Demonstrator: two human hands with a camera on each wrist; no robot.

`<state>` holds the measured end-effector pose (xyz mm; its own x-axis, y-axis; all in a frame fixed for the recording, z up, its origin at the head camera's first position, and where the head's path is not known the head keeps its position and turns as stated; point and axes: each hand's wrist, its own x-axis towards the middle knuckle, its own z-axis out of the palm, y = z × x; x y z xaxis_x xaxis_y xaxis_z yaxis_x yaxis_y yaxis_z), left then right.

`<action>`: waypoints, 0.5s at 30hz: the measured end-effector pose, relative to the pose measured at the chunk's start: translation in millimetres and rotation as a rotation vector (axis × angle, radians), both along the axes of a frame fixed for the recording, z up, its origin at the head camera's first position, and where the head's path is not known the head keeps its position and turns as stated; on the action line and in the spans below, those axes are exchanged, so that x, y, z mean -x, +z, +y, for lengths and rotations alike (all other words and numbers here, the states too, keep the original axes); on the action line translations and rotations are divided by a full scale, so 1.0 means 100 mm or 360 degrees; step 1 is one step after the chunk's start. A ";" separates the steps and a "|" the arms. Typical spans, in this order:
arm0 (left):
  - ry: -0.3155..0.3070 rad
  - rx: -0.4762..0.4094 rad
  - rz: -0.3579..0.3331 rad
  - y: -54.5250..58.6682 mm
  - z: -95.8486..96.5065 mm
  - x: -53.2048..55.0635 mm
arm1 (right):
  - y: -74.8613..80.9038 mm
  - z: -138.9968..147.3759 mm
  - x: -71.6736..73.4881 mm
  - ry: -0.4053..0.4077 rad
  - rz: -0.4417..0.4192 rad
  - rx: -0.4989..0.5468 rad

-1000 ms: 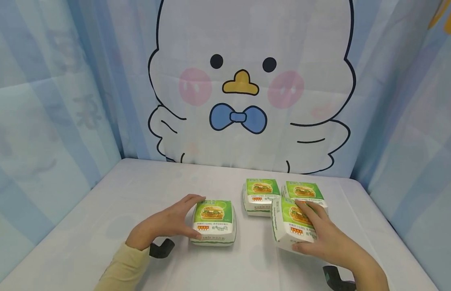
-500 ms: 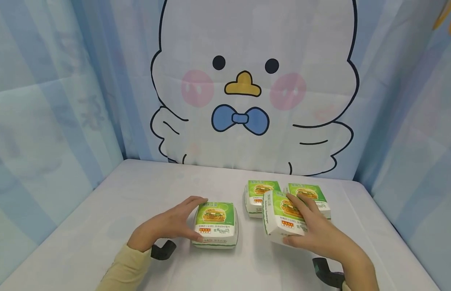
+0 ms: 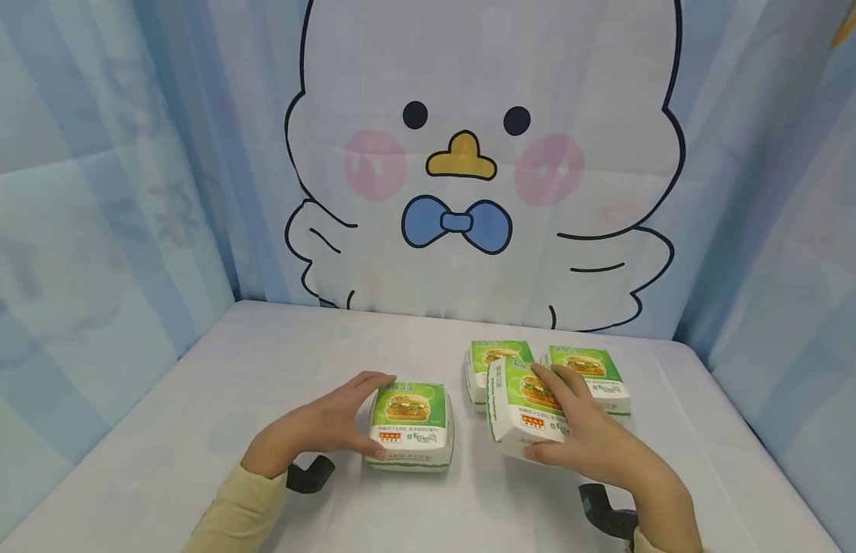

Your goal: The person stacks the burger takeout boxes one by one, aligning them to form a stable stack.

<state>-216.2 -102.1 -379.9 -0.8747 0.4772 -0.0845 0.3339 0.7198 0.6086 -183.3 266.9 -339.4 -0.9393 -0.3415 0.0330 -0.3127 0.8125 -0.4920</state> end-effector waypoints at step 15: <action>-0.0007 -0.0014 0.0029 0.03 -0.02 -0.02 | -0.01 -0.23 -0.02 -0.0025 0.0099 -0.0006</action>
<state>-214.3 -104.1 -377.3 -0.8741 0.4814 -0.0642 0.3481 0.7132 0.6084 -181.7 243.8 -340.0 -0.9407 -0.3271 0.0903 -0.3299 0.8192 -0.4692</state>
